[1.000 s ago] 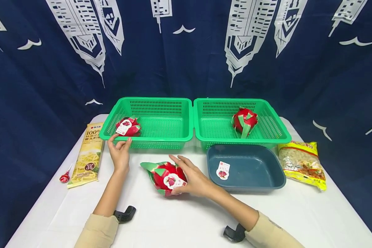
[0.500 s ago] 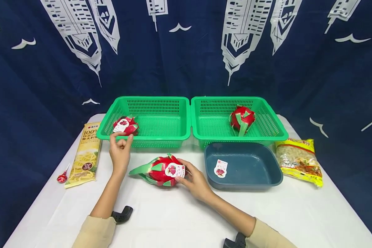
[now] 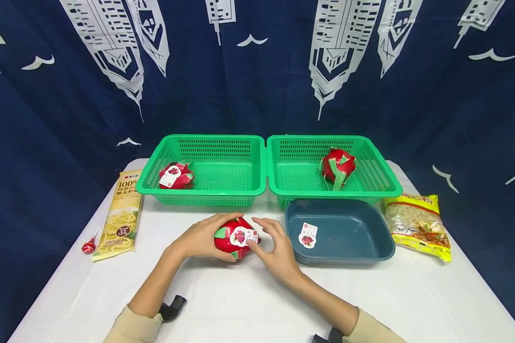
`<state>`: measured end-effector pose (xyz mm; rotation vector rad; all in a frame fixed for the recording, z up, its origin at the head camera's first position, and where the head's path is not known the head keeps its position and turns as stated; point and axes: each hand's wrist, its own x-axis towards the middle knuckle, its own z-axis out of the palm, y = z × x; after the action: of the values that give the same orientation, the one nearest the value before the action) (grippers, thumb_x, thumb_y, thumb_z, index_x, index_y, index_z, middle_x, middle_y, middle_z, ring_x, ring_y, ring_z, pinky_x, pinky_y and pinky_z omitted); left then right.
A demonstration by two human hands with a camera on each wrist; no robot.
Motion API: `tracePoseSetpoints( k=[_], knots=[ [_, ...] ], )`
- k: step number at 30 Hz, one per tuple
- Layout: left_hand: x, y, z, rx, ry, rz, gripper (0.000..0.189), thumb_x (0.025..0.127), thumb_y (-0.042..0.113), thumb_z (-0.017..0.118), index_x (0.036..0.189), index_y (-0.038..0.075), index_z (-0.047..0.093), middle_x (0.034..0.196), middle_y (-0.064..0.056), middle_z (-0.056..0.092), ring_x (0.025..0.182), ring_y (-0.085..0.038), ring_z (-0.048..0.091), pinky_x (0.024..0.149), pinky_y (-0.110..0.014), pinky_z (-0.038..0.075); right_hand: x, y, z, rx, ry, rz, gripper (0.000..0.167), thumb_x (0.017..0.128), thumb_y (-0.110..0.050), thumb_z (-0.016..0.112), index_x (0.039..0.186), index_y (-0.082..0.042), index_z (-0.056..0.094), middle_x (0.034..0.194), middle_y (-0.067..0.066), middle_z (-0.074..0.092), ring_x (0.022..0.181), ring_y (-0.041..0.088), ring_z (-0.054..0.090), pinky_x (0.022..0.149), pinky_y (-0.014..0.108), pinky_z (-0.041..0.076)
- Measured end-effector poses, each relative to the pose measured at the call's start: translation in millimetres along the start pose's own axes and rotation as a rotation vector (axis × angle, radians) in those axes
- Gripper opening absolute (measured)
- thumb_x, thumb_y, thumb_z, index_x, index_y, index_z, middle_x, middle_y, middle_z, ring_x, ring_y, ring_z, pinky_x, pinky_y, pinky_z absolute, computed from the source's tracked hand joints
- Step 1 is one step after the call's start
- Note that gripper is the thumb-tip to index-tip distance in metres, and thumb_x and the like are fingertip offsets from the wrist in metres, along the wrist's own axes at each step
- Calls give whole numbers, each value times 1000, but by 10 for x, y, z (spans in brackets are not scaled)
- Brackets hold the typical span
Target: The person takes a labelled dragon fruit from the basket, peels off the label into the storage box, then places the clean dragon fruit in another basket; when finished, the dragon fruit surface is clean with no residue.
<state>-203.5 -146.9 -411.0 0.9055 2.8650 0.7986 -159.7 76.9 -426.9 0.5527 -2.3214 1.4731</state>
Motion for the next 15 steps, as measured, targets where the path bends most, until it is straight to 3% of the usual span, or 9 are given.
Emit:
tracePoseSetpoints(
  k=[3, 6, 10, 15],
  knots=[
    [-3, -30, 17, -10, 33, 4, 92, 55, 66, 75, 135, 50, 32, 124, 18, 46, 101, -5, 49, 73, -29, 47, -4, -44, 9, 91, 89, 55, 36, 80, -19, 74, 115, -17, 63, 74, 0, 49, 68, 10, 49, 64, 27, 42],
    [-7, -57, 22, -15, 68, 10, 90, 55, 65, 76, 134, 50, 34, 120, 17, 48, 97, -5, 50, 70, -26, 48, 0, -54, 36, 197, 96, 201, 30, 81, -17, 72, 110, -12, 64, 53, -3, 31, 48, 6, 28, 45, 23, 25],
    [-6, -88, 24, -1, 99, 31, 90, 56, 64, 76, 135, 48, 35, 119, 17, 47, 98, -5, 50, 71, -28, 48, 24, -61, 86, 375, 69, 381, 35, 84, -11, 68, 117, -1, 60, 45, -4, 24, 40, 4, 20, 39, 19, 16],
    [-3, -109, 37, 10, 110, 44, 91, 56, 64, 76, 135, 47, 35, 121, 17, 47, 101, -5, 49, 75, -31, 48, 64, -55, 186, 600, 112, 508, 35, 87, -6, 63, 120, 5, 58, 45, -6, 28, 38, 2, 25, 38, 17, 18]
  ],
)
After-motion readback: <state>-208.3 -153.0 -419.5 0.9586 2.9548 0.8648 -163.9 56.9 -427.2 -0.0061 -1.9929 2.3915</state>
